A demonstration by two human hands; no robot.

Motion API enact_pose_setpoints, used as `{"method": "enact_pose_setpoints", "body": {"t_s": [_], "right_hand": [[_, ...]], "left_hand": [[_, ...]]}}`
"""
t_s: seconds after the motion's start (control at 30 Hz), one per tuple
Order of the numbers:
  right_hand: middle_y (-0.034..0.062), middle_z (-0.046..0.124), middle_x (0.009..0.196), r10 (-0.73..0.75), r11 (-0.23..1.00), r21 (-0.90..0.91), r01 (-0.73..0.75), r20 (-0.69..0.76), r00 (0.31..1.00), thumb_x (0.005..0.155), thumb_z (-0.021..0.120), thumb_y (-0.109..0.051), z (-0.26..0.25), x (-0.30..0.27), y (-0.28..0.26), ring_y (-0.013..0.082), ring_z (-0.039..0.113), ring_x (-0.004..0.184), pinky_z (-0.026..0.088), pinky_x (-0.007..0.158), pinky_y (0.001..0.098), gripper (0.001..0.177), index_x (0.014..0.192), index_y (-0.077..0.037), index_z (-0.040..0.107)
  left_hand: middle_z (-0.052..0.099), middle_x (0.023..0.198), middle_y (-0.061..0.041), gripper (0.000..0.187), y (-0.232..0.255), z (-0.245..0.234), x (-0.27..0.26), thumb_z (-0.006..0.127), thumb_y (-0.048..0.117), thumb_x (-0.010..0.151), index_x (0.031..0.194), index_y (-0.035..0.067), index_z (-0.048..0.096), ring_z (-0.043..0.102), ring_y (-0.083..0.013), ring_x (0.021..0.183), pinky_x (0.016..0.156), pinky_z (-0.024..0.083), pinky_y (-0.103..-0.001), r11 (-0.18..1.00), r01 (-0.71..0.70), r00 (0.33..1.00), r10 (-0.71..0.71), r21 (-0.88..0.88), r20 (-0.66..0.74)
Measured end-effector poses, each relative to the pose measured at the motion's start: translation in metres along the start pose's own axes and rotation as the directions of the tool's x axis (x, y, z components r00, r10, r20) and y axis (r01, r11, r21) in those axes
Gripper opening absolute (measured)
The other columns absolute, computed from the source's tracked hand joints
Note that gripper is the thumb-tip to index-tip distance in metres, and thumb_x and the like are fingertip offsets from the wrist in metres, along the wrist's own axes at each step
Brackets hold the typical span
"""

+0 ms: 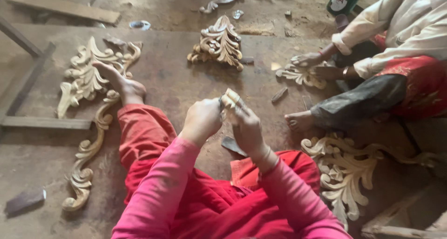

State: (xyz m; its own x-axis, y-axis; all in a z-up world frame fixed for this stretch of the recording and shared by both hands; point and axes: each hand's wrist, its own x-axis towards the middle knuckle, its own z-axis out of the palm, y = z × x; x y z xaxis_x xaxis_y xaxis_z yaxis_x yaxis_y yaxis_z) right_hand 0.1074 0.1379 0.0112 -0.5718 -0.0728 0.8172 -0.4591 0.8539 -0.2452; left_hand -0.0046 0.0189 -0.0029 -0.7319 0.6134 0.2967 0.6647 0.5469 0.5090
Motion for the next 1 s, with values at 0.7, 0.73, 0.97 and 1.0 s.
{"method": "enact_pose_setpoints", "body": {"t_s": [0.7, 0.73, 0.97, 1.0], "right_hand": [[-0.001, 0.067, 0.088, 0.615, 0.1, 0.868, -0.486, 0.33, 0.716, 0.113, 0.046, -0.023, 0.026, -0.036, 0.009, 0.0031, 0.052, 0.056, 0.04, 0.048, 0.0191, 0.037, 0.142, -0.002, 0.059], [-0.0003, 0.066, 0.085, 0.59, 0.067, 0.886, -0.459, 0.336, 0.734, 0.116, 0.045, -0.025, 0.027, -0.037, 0.007, 0.0033, 0.051, 0.055, 0.04, 0.048, 0.0194, 0.038, 0.142, -0.001, 0.059], [0.0176, 0.06, 0.147, 0.268, 0.834, 0.493, -0.246, 0.026, 0.963, 0.1, 0.054, 0.006, 0.013, -0.014, -0.003, 0.0267, 0.058, 0.136, 0.047, 0.113, 0.0351, 0.047, 0.147, -0.003, 0.058], [0.0173, 0.06, 0.149, 0.26, 0.896, 0.364, -0.253, 0.031, 0.965, 0.1, 0.055, 0.003, 0.011, -0.018, -0.006, 0.0263, 0.058, 0.138, 0.049, 0.114, 0.0346, 0.044, 0.144, -0.004, 0.059]], "left_hand": [[0.073, 0.094, -0.019, 0.019, 0.023, -0.016, -0.033, 0.072, 0.026, 0.084, 0.094, 0.01, 0.073, 0.071, -0.0403, 0.089, 0.079, 0.055, -0.051, 0.996, 0.088, 0.996, -0.088, 0.008, 0.024], [0.073, 0.095, -0.02, 0.019, 0.023, -0.017, -0.035, 0.071, 0.025, 0.085, 0.095, 0.01, 0.073, 0.071, -0.0402, 0.089, 0.079, 0.055, -0.051, 0.996, 0.083, 0.996, -0.083, 0.015, 0.014], [0.073, 0.091, -0.02, 0.021, 0.016, -0.02, -0.032, 0.071, 0.028, 0.087, 0.094, 0.009, 0.072, 0.071, -0.0404, 0.088, 0.079, 0.054, -0.052, 0.995, 0.103, 0.994, -0.103, -0.014, 0.028], [0.073, 0.091, -0.02, 0.02, 0.014, -0.015, -0.032, 0.07, 0.027, 0.087, 0.094, 0.008, 0.072, 0.071, -0.0405, 0.088, 0.078, 0.054, -0.052, 0.996, 0.088, 0.996, -0.088, -0.012, 0.003]]}}
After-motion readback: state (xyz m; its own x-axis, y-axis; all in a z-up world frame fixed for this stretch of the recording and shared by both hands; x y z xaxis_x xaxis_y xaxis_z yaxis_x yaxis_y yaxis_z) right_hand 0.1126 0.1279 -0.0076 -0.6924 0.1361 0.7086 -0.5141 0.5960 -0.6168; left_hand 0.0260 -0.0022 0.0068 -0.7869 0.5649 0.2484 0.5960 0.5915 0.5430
